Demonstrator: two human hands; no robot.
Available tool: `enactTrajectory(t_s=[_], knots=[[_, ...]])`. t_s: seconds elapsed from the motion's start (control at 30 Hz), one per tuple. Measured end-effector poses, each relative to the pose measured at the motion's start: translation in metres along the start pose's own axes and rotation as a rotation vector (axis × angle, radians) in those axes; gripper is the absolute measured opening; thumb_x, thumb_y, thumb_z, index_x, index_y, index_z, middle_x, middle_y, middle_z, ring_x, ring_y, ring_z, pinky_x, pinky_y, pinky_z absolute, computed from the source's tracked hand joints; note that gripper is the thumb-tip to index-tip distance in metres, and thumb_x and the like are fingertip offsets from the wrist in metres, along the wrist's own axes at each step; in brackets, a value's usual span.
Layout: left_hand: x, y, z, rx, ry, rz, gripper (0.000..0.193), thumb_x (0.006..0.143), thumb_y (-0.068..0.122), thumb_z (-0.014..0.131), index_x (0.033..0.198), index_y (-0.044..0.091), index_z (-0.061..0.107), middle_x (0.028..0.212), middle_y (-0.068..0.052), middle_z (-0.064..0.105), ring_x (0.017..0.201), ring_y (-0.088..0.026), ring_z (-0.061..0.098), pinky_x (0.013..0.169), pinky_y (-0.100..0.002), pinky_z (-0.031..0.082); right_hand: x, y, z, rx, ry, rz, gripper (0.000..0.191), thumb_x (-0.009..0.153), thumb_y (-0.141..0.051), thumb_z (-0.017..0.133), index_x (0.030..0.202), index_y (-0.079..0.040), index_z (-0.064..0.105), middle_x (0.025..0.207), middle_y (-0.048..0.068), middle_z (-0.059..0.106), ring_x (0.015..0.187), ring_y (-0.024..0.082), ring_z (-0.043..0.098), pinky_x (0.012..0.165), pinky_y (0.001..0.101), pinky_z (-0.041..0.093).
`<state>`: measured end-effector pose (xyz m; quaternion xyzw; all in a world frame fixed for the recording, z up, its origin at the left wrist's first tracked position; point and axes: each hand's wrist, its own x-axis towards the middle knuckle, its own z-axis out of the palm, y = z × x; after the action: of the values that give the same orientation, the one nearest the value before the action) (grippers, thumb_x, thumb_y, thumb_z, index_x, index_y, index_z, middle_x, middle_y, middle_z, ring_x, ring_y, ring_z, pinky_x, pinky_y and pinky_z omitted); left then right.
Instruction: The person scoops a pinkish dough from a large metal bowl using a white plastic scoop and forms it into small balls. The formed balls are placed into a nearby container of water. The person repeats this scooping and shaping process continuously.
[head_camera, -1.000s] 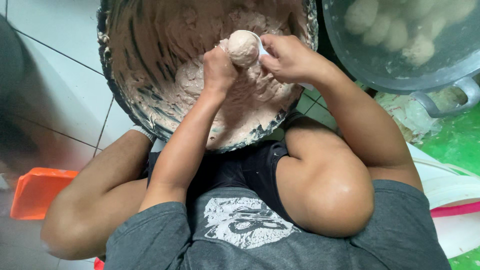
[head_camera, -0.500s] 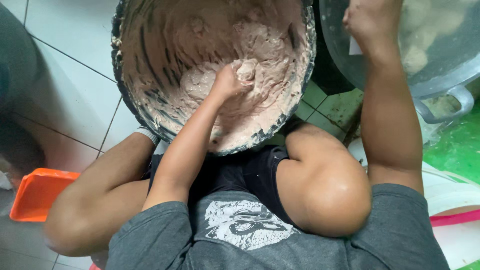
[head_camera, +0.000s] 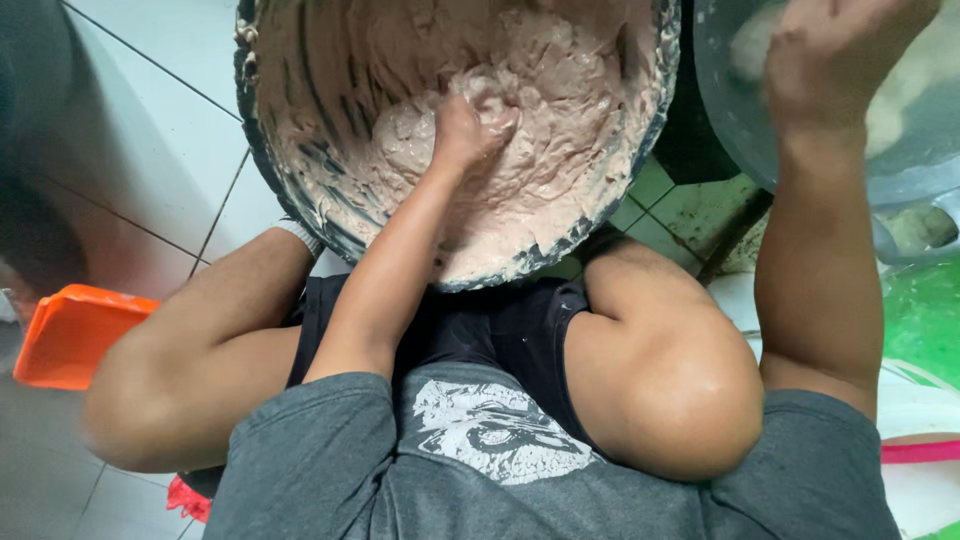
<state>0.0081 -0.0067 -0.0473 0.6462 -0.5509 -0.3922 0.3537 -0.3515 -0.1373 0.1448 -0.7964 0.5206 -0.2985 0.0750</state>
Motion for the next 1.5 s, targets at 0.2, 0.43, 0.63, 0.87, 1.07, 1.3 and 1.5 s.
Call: enactTrajectory(t_s=[0.2, 0.43, 0.63, 0.87, 1.07, 1.3, 1.5], knots=[[0.009, -0.002, 0.013, -0.069, -0.112, -0.172, 0.047, 0.080, 0.046, 0.087, 0.105, 0.008, 0.072, 0.094, -0.013, 0.078, 0.088, -0.026, 0.077, 0.077, -0.036, 0.059, 0.014, -0.128, 0.021, 0.155, -0.450, 0.189, 0.014, 0.104, -0.005, 0.061, 0.114, 0.004, 0.059, 0.091, 0.029, 0.068, 0.079, 0.050, 0.066, 0.069, 0.0536, 0.050], [0.011, 0.024, 0.016, -0.158, -0.078, 0.006, 0.032, 0.085, 0.024, 0.090, 0.109, 0.011, 0.072, 0.103, -0.006, 0.080, 0.095, -0.022, 0.079, 0.086, -0.035, 0.060, 0.011, -0.154, 0.060, -0.040, -0.927, 0.278, 0.038, 0.093, -0.003, 0.056, 0.127, 0.008, 0.041, 0.091, 0.040, 0.065, 0.090, 0.058, 0.066, 0.083, 0.0601, 0.052], [0.004, 0.053, 0.007, -0.218, 0.031, 0.079, 0.061, 0.077, -0.006, 0.078, 0.132, 0.011, 0.057, 0.111, -0.011, 0.078, 0.106, -0.026, 0.079, 0.089, -0.035, 0.063, -0.012, -0.154, 0.086, 0.021, -1.045, 0.375, 0.044, 0.088, 0.000, 0.052, 0.129, 0.010, 0.039, 0.100, 0.041, 0.064, 0.094, 0.057, 0.065, 0.082, 0.0597, 0.051], [0.008, 0.067, -0.011, 0.208, -0.035, 0.047, 0.021, 0.081, 0.003, 0.078, 0.099, 0.005, 0.069, 0.092, -0.023, 0.073, 0.089, -0.042, 0.072, 0.077, -0.047, 0.058, -0.010, -0.139, 0.081, 0.315, -0.936, 0.288, 0.039, 0.098, -0.011, 0.055, 0.133, 0.004, 0.050, 0.101, 0.032, 0.069, 0.096, 0.047, 0.068, 0.082, 0.0528, 0.053], [0.009, 0.086, -0.049, 0.414, -0.068, 0.088, 0.026, 0.072, 0.012, 0.081, 0.093, 0.003, 0.069, 0.087, -0.022, 0.072, 0.085, -0.044, 0.070, 0.075, -0.051, 0.057, 0.004, -0.150, 0.065, 0.699, -0.977, 0.524, 0.035, 0.100, -0.016, 0.062, 0.133, -0.004, 0.059, 0.092, 0.007, 0.073, 0.079, 0.013, 0.067, 0.069, 0.0303, 0.055], [0.011, 0.064, -0.043, 0.540, -0.179, -0.077, 0.049, 0.070, 0.039, 0.088, 0.093, -0.001, 0.071, 0.088, -0.027, 0.069, 0.082, -0.045, 0.068, 0.070, -0.053, 0.054, 0.010, -0.155, 0.041, 0.807, -0.940, 0.579, 0.038, 0.102, -0.014, 0.062, 0.139, -0.005, 0.059, 0.088, 0.002, 0.066, 0.074, 0.008, 0.056, 0.063, 0.0283, 0.048], [-0.032, 0.034, -0.025, 0.379, -0.311, -0.179, 0.045, 0.103, 0.049, 0.071, 0.093, 0.007, 0.080, 0.078, -0.024, 0.068, 0.076, -0.042, 0.069, 0.072, -0.053, 0.055, 0.001, -0.149, 0.016, 0.436, -0.692, 0.096, 0.041, 0.101, -0.010, 0.069, 0.141, -0.009, 0.060, 0.110, 0.014, 0.073, 0.097, 0.030, 0.068, 0.082, 0.0400, 0.056]])
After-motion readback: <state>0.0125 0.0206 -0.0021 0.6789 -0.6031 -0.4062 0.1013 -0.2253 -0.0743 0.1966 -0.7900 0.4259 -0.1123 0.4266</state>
